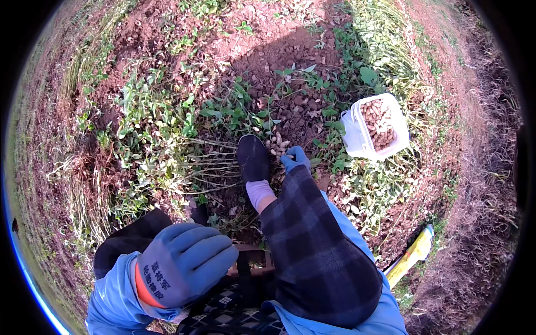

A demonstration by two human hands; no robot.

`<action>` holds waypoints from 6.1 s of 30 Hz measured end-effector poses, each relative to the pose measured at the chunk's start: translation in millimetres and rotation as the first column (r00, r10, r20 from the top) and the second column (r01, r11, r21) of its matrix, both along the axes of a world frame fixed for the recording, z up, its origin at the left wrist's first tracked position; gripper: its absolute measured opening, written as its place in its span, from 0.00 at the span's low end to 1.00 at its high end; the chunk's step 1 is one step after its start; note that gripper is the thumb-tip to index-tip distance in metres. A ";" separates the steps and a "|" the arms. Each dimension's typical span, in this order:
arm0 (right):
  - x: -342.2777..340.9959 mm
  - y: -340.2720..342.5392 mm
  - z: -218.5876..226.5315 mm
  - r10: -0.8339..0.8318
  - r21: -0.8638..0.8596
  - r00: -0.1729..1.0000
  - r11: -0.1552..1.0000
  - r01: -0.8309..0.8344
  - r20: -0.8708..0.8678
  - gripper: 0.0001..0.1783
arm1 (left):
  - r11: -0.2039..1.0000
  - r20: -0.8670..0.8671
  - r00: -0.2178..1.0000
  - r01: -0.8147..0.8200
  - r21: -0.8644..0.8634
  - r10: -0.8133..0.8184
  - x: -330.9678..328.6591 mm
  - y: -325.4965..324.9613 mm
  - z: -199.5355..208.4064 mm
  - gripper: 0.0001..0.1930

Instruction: The person squats in a field and harvests peanuts by hand, pulling them from the soil and placing them into a white bucket. The person repeatedly reaches for peanut plants, extracts the tubers, and deposits them into the container.

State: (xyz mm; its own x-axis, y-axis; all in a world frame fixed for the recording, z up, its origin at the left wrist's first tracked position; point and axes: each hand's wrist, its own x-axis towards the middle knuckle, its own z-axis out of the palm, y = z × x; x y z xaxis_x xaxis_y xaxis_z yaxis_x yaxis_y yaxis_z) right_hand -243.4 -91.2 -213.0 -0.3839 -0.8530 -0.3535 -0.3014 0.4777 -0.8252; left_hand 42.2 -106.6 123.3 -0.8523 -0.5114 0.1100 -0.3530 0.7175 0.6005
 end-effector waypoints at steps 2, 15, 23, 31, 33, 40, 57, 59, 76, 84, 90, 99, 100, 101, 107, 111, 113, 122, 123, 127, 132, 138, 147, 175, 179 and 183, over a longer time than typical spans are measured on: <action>5.5 21.0 -4.1 -0.019 -0.074 0.999 0.997 0.017 -0.029 0.12 | 1.000 -0.022 1.000 -0.021 -0.012 0.021 2.0 0.2 -3.3 0.17; -61.5 -27.7 34.1 -0.313 -0.276 0.900 0.875 0.397 0.304 0.08 | 0.998 -0.008 0.999 -0.049 -0.030 0.049 16.2 10.7 -4.0 0.16; -59.5 -31.7 48.6 -0.122 0.234 0.899 0.972 0.023 0.420 0.07 | 0.998 -0.050 0.999 -0.019 -0.064 0.016 9.1 4.8 5.2 0.16; -38.2 -61.3 18.5 0.084 0.298 0.923 0.932 -0.206 0.375 0.14 | 0.999 0.001 1.000 -0.015 -0.044 0.015 13.6 0.6 -4.4 0.17; -29.6 -74.9 17.5 0.203 0.320 0.932 0.899 -0.299 0.300 0.19 | 0.999 -0.006 1.000 -0.026 -0.044 0.025 14.0 1.2 -3.5 0.17; -16.9 -102.0 -0.1 0.601 0.279 0.790 0.785 -0.553 -0.121 0.21 | 0.998 -0.012 1.000 -0.024 -0.052 0.023 13.0 2.7 -5.5 0.17; -51.7 -73.1 64.3 -0.202 -0.157 0.787 0.922 0.353 0.583 0.05 | 0.996 0.009 0.998 -0.056 -0.064 0.057 18.4 3.5 -2.5 0.16; -71.7 -85.0 88.2 -0.109 -0.140 0.833 0.966 0.217 0.542 0.05 | 0.996 0.003 0.999 -0.053 -0.074 0.054 20.1 2.8 0.2 0.16; -23.9 -29.3 12.1 0.527 0.363 0.828 0.822 -0.439 -0.193 0.18 | 0.998 -0.031 0.999 -0.044 -0.045 0.042 14.4 2.5 5.2 0.15; -4.2 5.9 9.5 0.394 0.150 0.910 0.915 -0.375 -0.129 0.12 | 0.997 -0.002 0.999 -0.053 -0.051 0.053 17.7 5.1 6.2 0.18; -40.9 -9.0 33.1 -0.209 0.024 0.892 0.976 0.218 0.400 0.07 | 0.997 -0.009 0.999 -0.050 -0.052 0.050 18.3 4.3 6.3 0.18; -63.9 -54.8 -3.4 0.255 0.251 0.967 0.937 -0.242 -0.017 0.11 | 0.995 -0.006 1.000 -0.029 -0.092 0.029 16.1 4.8 9.2 0.18; -51.6 -58.7 -2.7 0.351 0.271 0.930 0.910 -0.313 -0.108 0.13 | 0.996 0.015 0.999 -0.037 -0.081 0.038 17.9 6.2 8.1 0.19; -41.4 -62.8 -0.7 0.440 0.296 0.876 0.879 -0.375 -0.197 0.15 | 0.996 0.013 0.999 -0.043 -0.074 0.044 18.8 7.0 5.7 0.20; -16.3 -81.2 18.4 0.610 0.547 0.768 0.718 -0.430 -0.197 0.21 | 0.997 -0.004 0.999 -0.034 -0.067 0.034 21.6 7.1 2.9 0.19; -5.8 -66.8 16.8 0.594 0.461 0.735 0.780 -0.424 -0.329 0.19 | 0.998 -0.008 0.999 -0.044 -0.054 0.044 19.9 6.4 5.9 0.19; 6.2 -54.3 16.3 0.556 0.366 0.677 0.830 -0.421 -0.483 0.15 | 0.997 -0.003 0.998 -0.061 -0.049 0.061 21.0 6.7 3.8 0.18; 2.2 -22.9 0.1 -0.163 0.007 0.898 0.984 0.175 0.408 0.09 | 0.996 -0.015 0.998 -0.060 -0.069 0.059 21.7 7.6 5.3 0.15; 0.2 -20.4 9.1 -0.236 0.026 0.854 0.967 0.253 0.463 0.09 | 0.996 -0.019 0.998 -0.057 -0.062 0.056 21.1 6.1 9.3 0.15; -10.5 -36.3 63.6 -0.322 -0.067 0.739 0.894 0.444 0.592 0.09 | 0.995 -0.023 0.998 -0.056 -0.081 0.054 21.4 5.5 4.1 0.15; -128.4 -86.0 115.1 -0.329 -0.352 0.852 0.804 0.479 0.407 0.10 | 0.995 -0.019 0.998 -0.069 -0.073 0.068 22.3 7.1 6.2 0.16; -269.9 -100.9 146.4 -0.290 -0.176 0.574 0.953 0.247 -0.766 0.25 | 0.996 0.016 1.000 -0.022 -0.084 0.024 19.3 3.6 13.8 0.16; -44.3 -92.3 61.5 0.550 -0.109 0.721 0.758 -0.643 -0.423 0.14 | 0.996 -0.024 0.998 -0.064 -0.066 0.062 22.0 4.8 5.5 0.17; -18.7 -58.8 11.1 0.719 0.378 0.695 0.638 -0.671 0.022 0.19 | 0.991 -0.018 0.996 -0.086 -0.106 0.085 24.7 9.5 3.9 0.17; -18.6 -49.8 5.5 0.508 0.371 0.829 0.741 -0.559 0.234 0.17 | 0.988 -0.029 0.995 -0.103 -0.112 0.100 25.2 9.7 4.9 0.17; -16.6 -49.4 30.4 0.325 0.409 0.842 0.761 -0.503 0.430 0.09 | 0.987 -0.032 0.996 -0.090 -0.133 0.086 24.1 10.1 7.3 0.16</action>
State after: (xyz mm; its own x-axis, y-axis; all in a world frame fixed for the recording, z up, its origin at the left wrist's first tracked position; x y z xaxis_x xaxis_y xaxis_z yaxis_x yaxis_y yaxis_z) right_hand -260.0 -140.6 -182.6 0.1746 -0.5757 -0.7988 -0.3338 0.7286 -0.5981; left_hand 66.4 -96.4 130.7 -0.8007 -0.5633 0.2038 -0.4039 0.7589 0.5108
